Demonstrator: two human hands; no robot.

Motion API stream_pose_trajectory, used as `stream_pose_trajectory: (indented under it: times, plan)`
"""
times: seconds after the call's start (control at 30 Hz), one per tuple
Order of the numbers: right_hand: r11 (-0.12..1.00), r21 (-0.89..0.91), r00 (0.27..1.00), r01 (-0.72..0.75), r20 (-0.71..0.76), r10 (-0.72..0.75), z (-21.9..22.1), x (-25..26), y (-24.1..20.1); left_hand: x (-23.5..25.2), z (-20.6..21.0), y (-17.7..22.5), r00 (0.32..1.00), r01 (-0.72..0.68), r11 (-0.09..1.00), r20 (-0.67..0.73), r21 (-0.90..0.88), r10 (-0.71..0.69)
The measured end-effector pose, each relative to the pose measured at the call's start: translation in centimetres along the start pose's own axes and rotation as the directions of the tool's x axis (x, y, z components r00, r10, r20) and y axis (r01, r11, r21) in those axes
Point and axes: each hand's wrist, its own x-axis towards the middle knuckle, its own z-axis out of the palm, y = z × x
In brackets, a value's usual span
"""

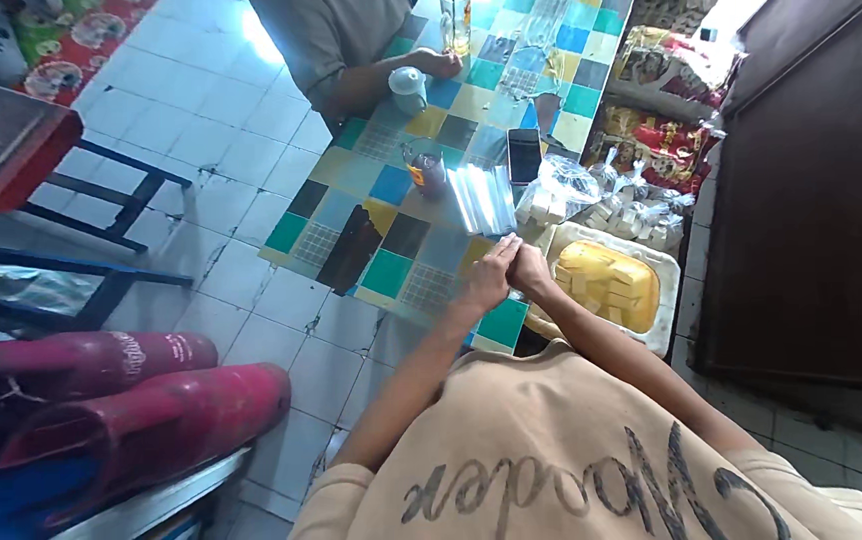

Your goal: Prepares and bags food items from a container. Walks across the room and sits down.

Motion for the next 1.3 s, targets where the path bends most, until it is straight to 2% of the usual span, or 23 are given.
stream_pose_trajectory:
  times: [0.07,0.17,0.23,0.3,0.33,0.37,0.47,0.53,0.6,0.63,0.73,0.83,0.9,0.93,0.97,1.03,1.1,1.13,1.2,1.27,1.3]
  plan:
    - [0.996,0.088,0.997,-0.008,-0.075,0.015,0.0,0.1,0.2,-1.6,0.0,1.8,0.995,0.044,0.998,-0.087,-0.037,-0.047]
    - [0.955,0.252,0.986,-0.159,-0.014,0.168,0.2,0.5,0.3,-2.6,2.1,2.5,0.935,0.213,0.956,-0.243,-0.201,-0.259]
    - [0.872,0.425,0.967,-0.243,0.037,0.252,1.4,1.2,0.9,-2.3,3.4,1.6,0.868,0.402,0.874,-0.190,-0.271,-0.459]
    - [0.757,0.576,0.946,-0.310,0.110,0.305,2.4,1.7,1.4,-2.1,3.9,0.5,0.841,0.490,0.813,-0.073,-0.315,-0.535]
    - [0.722,0.608,0.939,-0.329,0.132,0.316,2.7,1.6,1.4,-2.2,4.1,0.1,0.854,0.470,0.813,-0.056,-0.344,-0.517]
    - [0.736,0.590,0.937,-0.332,0.121,0.327,2.9,1.4,1.3,-2.3,4.3,0.1,0.869,0.430,0.819,-0.072,-0.380,-0.490]
    - [0.839,0.410,0.932,-0.359,0.105,0.347,1.1,-0.1,-0.3,-2.5,5.2,1.0,0.890,0.283,0.823,-0.185,-0.493,-0.417]
    - [0.887,0.346,0.952,-0.306,0.097,0.291,0.5,-0.4,-0.2,-3.0,5.8,1.8,0.894,0.264,0.778,-0.158,-0.570,-0.419]
    - [0.939,0.291,0.981,-0.186,0.005,0.193,2.1,1.0,1.4,-3.3,6.2,2.3,0.887,0.292,0.712,-0.098,-0.639,-0.451]
    - [0.942,0.293,0.986,-0.165,0.019,0.167,2.1,1.0,1.3,-3.3,6.3,2.5,0.877,0.302,0.678,-0.084,-0.670,-0.473]
    - [0.836,0.491,0.969,-0.245,0.143,0.200,0.4,-1.2,-1.5,-3.2,6.4,2.4,0.847,0.306,0.623,-0.092,-0.720,-0.523]
    - [0.700,0.678,0.974,-0.224,0.144,0.173,0.7,-1.9,-2.3,-3.3,5.8,2.3,0.830,0.354,0.645,-0.091,-0.677,-0.551]
    - [0.640,0.714,0.958,-0.283,0.174,0.229,1.0,-1.5,-2.6,-3.5,5.6,2.1,0.820,0.372,0.655,-0.098,-0.658,-0.565]
    - [0.645,0.707,0.956,-0.290,0.189,0.223,1.2,-1.2,-2.3,-3.6,5.5,2.0,0.815,0.369,0.650,-0.105,-0.664,-0.569]
    - [0.675,0.703,0.975,-0.221,0.157,0.156,1.9,-0.9,-1.5,-3.7,5.6,1.9,0.811,0.357,0.641,-0.115,-0.679,-0.574]
    - [0.710,0.700,0.996,0.082,-0.032,-0.084,4.3,0.2,1.2,-3.8,5.9,1.7,0.795,0.337,0.608,-0.128,-0.719,-0.593]
    - [0.629,0.738,0.969,-0.245,0.174,0.174,2.6,-0.1,-1.9,-4.0,6.1,1.4,0.767,0.350,0.536,-0.094,-0.768,-0.635]
    - [0.575,0.755,0.947,-0.316,0.213,0.240,2.6,0.5,-2.2,-4.1,6.3,1.1,0.745,0.364,0.474,-0.055,-0.802,-0.665]
    - [0.524,0.813,0.966,-0.254,0.183,0.183,4.9,2.6,0.2,-4.0,6.7,0.8,0.690,0.397,0.323,0.047,-0.859,-0.723]
    - [0.486,0.841,0.972,-0.236,0.204,0.119,5.6,3.2,1.2,-3.9,6.7,0.8,0.646,0.443,0.241,0.122,-0.864,-0.753]
    - [0.501,0.829,0.968,-0.249,0.217,0.123,5.5,3.3,1.1,-3.8,6.6,0.9,0.629,0.469,0.209,0.158,-0.858,-0.761]
